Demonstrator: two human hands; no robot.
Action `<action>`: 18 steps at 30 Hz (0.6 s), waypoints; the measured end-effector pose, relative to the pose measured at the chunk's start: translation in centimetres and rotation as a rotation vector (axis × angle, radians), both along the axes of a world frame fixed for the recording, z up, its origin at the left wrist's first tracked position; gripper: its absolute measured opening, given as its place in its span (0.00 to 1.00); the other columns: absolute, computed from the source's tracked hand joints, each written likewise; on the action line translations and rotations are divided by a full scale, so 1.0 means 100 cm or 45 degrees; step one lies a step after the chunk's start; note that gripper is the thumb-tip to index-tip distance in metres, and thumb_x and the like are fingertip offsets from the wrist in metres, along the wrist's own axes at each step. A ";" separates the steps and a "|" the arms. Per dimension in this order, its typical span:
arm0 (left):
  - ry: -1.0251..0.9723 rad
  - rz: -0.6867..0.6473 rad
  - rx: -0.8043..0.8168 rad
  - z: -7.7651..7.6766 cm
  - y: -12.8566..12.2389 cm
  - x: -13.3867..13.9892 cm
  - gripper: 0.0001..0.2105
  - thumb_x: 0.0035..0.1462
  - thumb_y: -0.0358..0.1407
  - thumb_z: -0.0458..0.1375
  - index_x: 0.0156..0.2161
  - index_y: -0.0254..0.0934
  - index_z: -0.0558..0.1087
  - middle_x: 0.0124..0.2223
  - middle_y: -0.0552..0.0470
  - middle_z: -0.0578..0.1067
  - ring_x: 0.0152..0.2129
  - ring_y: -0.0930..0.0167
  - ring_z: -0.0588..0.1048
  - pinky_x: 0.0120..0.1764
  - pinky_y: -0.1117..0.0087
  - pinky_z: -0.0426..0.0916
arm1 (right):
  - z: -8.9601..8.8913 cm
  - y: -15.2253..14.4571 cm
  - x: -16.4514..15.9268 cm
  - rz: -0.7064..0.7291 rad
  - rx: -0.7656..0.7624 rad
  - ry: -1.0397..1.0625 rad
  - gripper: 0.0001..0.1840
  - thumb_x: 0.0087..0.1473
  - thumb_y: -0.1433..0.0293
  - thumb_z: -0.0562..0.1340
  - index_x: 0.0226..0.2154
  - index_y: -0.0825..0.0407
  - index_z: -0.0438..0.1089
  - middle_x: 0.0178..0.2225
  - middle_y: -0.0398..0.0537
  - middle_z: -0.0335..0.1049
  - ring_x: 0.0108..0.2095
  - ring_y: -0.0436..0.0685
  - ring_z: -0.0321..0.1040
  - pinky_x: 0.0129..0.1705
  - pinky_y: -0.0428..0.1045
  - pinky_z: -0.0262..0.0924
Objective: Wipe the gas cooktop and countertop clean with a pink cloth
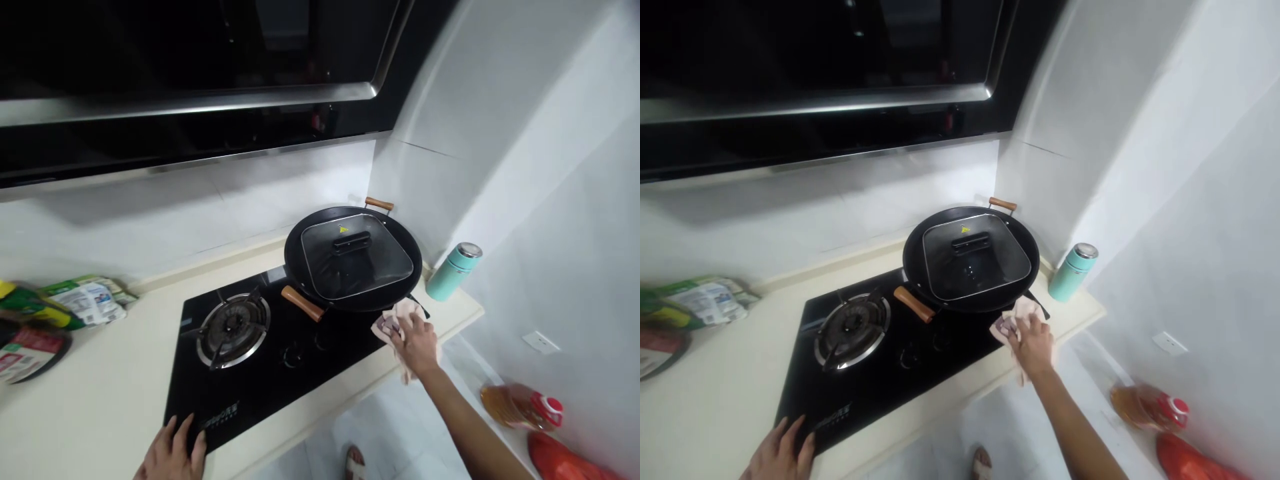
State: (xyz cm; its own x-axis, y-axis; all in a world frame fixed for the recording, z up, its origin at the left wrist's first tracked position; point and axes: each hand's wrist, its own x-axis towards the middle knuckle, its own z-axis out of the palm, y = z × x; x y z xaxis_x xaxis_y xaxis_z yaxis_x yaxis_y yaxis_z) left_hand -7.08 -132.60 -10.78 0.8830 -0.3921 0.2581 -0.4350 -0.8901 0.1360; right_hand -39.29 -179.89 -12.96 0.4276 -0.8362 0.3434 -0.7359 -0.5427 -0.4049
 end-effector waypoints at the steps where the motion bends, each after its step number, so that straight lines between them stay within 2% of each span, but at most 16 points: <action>1: -0.006 -0.004 -0.001 0.000 0.000 -0.001 0.28 0.66 0.48 0.40 0.60 0.36 0.71 0.66 0.35 0.67 0.63 0.52 0.65 0.59 0.44 0.64 | -0.006 0.008 0.008 0.049 -0.044 0.036 0.21 0.61 0.58 0.60 0.52 0.47 0.77 0.60 0.61 0.65 0.53 0.71 0.62 0.52 0.65 0.62; 4: -0.041 -0.022 0.001 -0.003 0.001 -0.002 0.28 0.67 0.47 0.40 0.59 0.35 0.72 0.66 0.34 0.68 0.63 0.52 0.65 0.58 0.45 0.64 | -0.018 0.036 0.029 0.323 -0.179 0.033 0.18 0.63 0.62 0.59 0.50 0.50 0.78 0.56 0.60 0.69 0.51 0.67 0.63 0.54 0.61 0.62; 6: -0.066 -0.038 0.002 -0.005 0.003 -0.002 0.29 0.68 0.48 0.39 0.59 0.34 0.72 0.65 0.33 0.68 0.63 0.52 0.65 0.58 0.45 0.64 | -0.016 0.047 0.040 0.468 -0.211 0.033 0.18 0.64 0.67 0.58 0.51 0.52 0.78 0.55 0.59 0.71 0.51 0.65 0.64 0.55 0.60 0.61; 11: -0.090 -0.041 0.033 -0.010 0.005 -0.002 0.29 0.69 0.47 0.38 0.60 0.34 0.72 0.65 0.34 0.68 0.64 0.53 0.64 0.58 0.46 0.63 | 0.018 0.037 0.084 0.799 -0.133 0.121 0.20 0.59 0.74 0.57 0.51 0.50 0.77 0.56 0.53 0.74 0.56 0.64 0.65 0.60 0.59 0.57; 13: -0.086 -0.031 0.057 -0.011 0.006 -0.003 0.28 0.70 0.47 0.39 0.60 0.35 0.72 0.66 0.36 0.68 0.64 0.55 0.64 0.59 0.48 0.63 | 0.030 0.029 0.103 0.839 -0.099 0.135 0.23 0.58 0.75 0.57 0.53 0.48 0.76 0.57 0.50 0.74 0.58 0.63 0.65 0.63 0.59 0.55; 15: -0.089 -0.029 0.068 -0.011 0.007 -0.003 0.27 0.70 0.46 0.40 0.60 0.36 0.72 0.66 0.36 0.68 0.64 0.56 0.64 0.58 0.50 0.63 | 0.036 0.028 0.113 0.823 -0.084 0.137 0.26 0.59 0.75 0.56 0.57 0.47 0.73 0.57 0.49 0.74 0.59 0.63 0.65 0.63 0.59 0.54; 18: -0.105 -0.046 0.077 -0.012 0.009 -0.005 0.26 0.70 0.45 0.42 0.60 0.35 0.73 0.66 0.36 0.69 0.64 0.56 0.65 0.59 0.50 0.63 | 0.028 0.046 0.107 0.675 -0.102 0.163 0.22 0.59 0.72 0.58 0.54 0.48 0.75 0.54 0.53 0.75 0.54 0.67 0.65 0.56 0.61 0.59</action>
State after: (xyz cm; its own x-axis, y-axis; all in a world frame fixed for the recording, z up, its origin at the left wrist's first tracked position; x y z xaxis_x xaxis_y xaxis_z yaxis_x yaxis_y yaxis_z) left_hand -7.54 -131.74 -11.99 0.8448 -0.4400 0.3043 -0.4742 -0.8792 0.0452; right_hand -28.63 -175.27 -10.18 0.8255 -0.4683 0.3149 -0.3940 -0.8778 -0.2725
